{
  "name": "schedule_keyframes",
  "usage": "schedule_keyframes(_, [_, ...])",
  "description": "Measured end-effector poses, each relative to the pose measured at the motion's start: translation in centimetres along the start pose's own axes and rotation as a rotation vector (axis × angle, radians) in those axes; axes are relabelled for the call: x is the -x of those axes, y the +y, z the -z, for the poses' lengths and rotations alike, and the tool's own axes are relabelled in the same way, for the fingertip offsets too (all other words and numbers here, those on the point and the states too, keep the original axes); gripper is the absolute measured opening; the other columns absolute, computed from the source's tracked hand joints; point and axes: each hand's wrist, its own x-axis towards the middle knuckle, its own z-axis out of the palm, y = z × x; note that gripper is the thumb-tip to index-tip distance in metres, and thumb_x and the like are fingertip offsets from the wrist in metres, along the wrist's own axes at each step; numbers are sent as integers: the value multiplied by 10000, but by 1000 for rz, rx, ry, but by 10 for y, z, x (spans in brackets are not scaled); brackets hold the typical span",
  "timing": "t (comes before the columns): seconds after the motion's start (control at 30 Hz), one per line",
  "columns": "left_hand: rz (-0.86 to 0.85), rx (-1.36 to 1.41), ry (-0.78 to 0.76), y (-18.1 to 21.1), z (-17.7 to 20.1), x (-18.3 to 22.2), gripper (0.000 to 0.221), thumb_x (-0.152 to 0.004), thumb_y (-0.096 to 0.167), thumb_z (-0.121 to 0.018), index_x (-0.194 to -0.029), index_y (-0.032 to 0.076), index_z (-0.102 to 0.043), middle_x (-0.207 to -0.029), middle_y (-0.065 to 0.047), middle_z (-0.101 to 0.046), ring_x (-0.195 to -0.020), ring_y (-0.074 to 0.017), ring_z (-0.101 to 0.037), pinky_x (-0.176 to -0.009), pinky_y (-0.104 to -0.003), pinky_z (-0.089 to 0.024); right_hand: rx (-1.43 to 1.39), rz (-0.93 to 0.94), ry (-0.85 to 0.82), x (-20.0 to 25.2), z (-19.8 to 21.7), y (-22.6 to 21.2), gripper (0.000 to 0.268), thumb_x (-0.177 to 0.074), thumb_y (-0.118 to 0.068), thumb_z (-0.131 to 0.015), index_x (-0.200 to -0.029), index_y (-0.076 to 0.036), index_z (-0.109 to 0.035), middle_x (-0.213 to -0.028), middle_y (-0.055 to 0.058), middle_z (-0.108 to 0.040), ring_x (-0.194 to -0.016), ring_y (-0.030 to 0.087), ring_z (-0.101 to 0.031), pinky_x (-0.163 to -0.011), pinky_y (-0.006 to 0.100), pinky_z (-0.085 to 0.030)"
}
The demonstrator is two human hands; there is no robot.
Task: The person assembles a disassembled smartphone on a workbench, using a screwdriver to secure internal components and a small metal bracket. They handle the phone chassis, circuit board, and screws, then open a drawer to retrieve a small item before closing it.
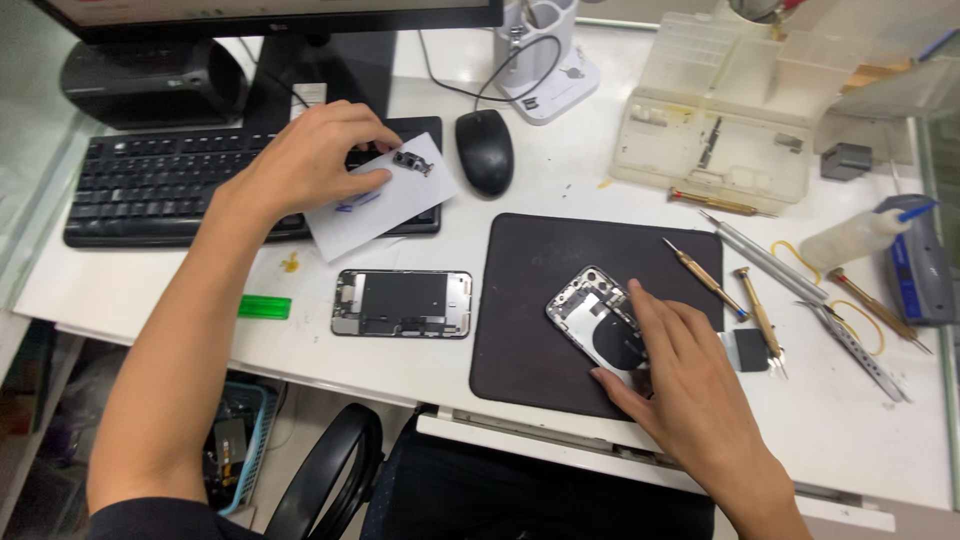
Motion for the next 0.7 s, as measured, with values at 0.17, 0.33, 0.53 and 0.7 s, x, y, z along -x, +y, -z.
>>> schedule_keyframes(0.17, [1,-55,-49,3,-2,-12,309,-786,205,-828,-1050,50,-783,-1081,-98,-723,-984,-286,-657,-872,-408,-539,-128,1,-48,9,9,15,908,-721,-276,-843,-1474,2,-419,-1342,202,-567,-1228,352,-538,-995,435,-475])
schedule_keyframes(0.33, [-91,-257,-46,4,-1,-19,291,-732,230,-852,-970,70,-804,-1025,-81,-753,-934,-268,-680,-939,-410,-529,-202,-26,-72,16,16,26,910,-732,-294,-845,-1488,-24,-417,-1368,192,-555,-1268,339,-546,-1014,418,-488])
schedule_keyframes(0.53, [-168,-335,-16,9,-3,-19,245,-753,222,-838,-950,82,-800,-970,-53,-755,-924,-228,-688,-976,-373,-531,-230,1,-16,22,22,37,860,-741,-282,-848,-1465,-27,-460,-1410,174,-560,-1298,332,-550,-1051,416,-481])
schedule_keyframes(0.7, [-233,-282,93,33,3,-10,225,-777,213,-841,-941,71,-782,-972,-51,-746,-962,-240,-686,-916,-356,-534,-228,39,12,23,29,48,822,-734,-249,-853,-1436,-31,-485,-1409,172,-586,-1293,341,-576,-1070,431,-482])
